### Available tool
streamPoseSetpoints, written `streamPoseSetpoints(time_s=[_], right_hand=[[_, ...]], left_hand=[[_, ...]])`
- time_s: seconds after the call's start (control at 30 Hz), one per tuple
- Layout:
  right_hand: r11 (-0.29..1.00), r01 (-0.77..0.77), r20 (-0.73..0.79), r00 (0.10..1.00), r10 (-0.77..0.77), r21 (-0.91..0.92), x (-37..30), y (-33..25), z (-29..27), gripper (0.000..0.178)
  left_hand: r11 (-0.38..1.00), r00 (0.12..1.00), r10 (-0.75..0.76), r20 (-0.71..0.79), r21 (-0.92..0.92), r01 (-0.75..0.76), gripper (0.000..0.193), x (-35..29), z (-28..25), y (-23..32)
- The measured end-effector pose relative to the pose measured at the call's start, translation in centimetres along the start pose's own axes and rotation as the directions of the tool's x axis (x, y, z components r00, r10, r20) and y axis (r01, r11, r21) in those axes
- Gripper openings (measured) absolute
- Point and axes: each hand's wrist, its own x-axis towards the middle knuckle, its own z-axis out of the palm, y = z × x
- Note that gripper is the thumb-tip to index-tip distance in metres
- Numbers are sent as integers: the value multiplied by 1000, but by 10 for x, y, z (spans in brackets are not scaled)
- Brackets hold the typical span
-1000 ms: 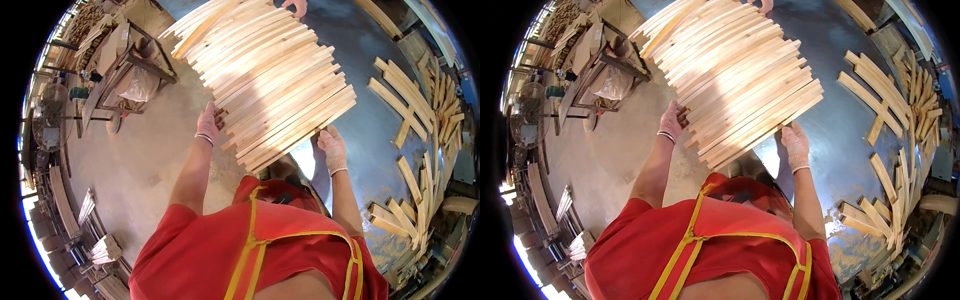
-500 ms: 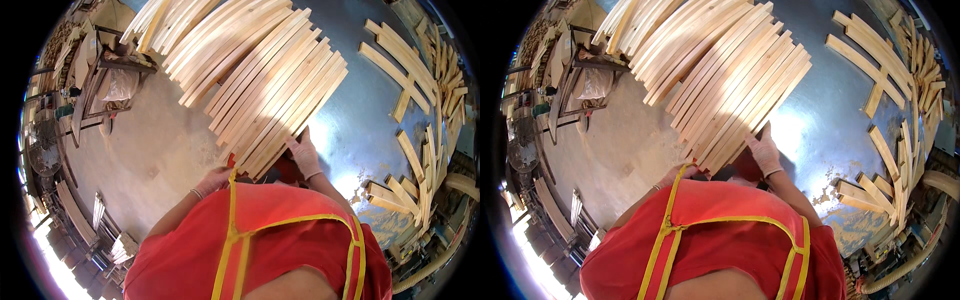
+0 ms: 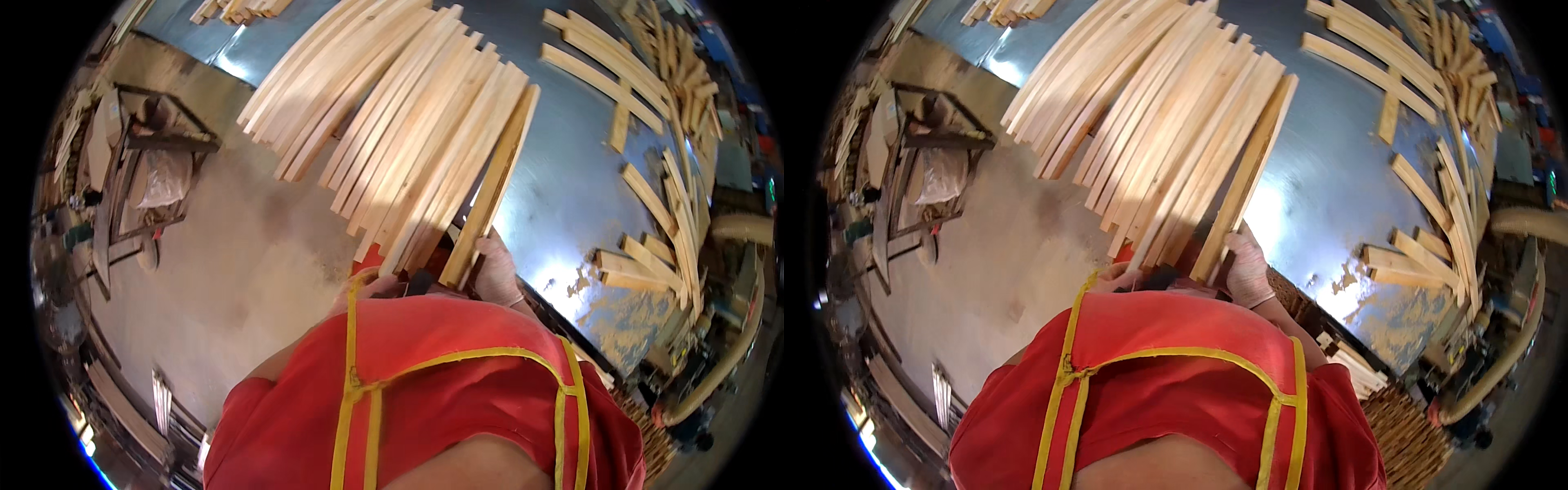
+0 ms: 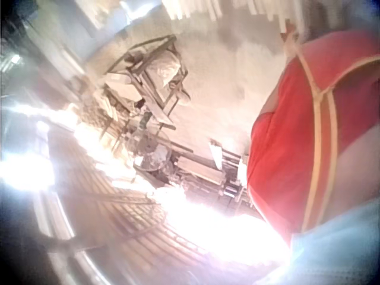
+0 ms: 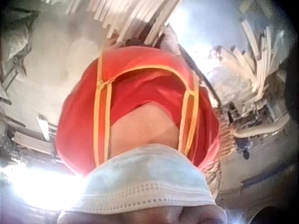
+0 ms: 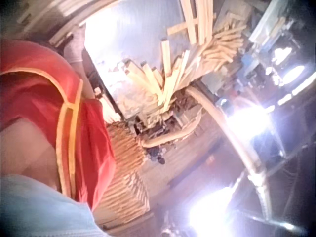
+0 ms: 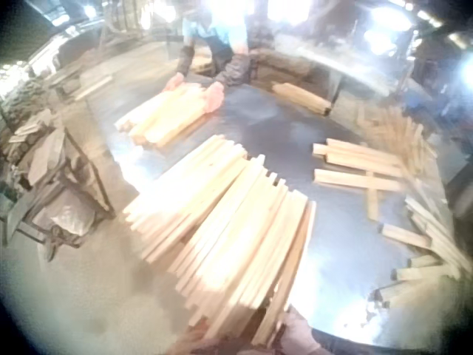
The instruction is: The person repeatedly picks up thin wooden planks from a scattered pile on a metal table and stacks them neatly. They handle the planks one by one or in small groups, aligning them into a growing stack while another worker is visible in the background.
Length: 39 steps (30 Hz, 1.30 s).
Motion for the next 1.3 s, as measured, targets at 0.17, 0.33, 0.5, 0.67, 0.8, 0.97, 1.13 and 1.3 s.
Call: streamPoseSetpoints(time_s=[0.17,0.33,0.5,0.67,0.8,0.97,1.13,1.3], right_hand=[[983,135,44,989,-142,125,-40,-37,31,58],[952,269,-67,957,-281,-145,-70,-67,42,66],[393,-1,-163,911,-379,-919,-59,-158,-38,39],[-659,-27,557,509,-656,-752,-13,-258,-21,19],[-879,80,732,592,-337,-469,72,-252,55,15],[-827,221,698,668,-259,-517,160,-203,116,31],[-529,322,617,476,-627,-785,169,-245,75,52],[-556,-161,299,705,-643,-815,214,-380,-89,67]], left_hand=[[975,711,161,685,0,-220,51,25,0,78],[836,714,391,580,101,-540,51,1,34,124],[946,735,307,604,-114,-302,65,-1,-15,148],[702,807,533,255,399,-590,76,29,-59,168],[438,786,560,262,712,-549,68,40,-57,176],[-227,613,701,365,929,-293,47,84,17,171],[232,746,666,17,946,-229,41,84,24,187],[110,394,915,-84,993,-45,50,106,-79,244]])
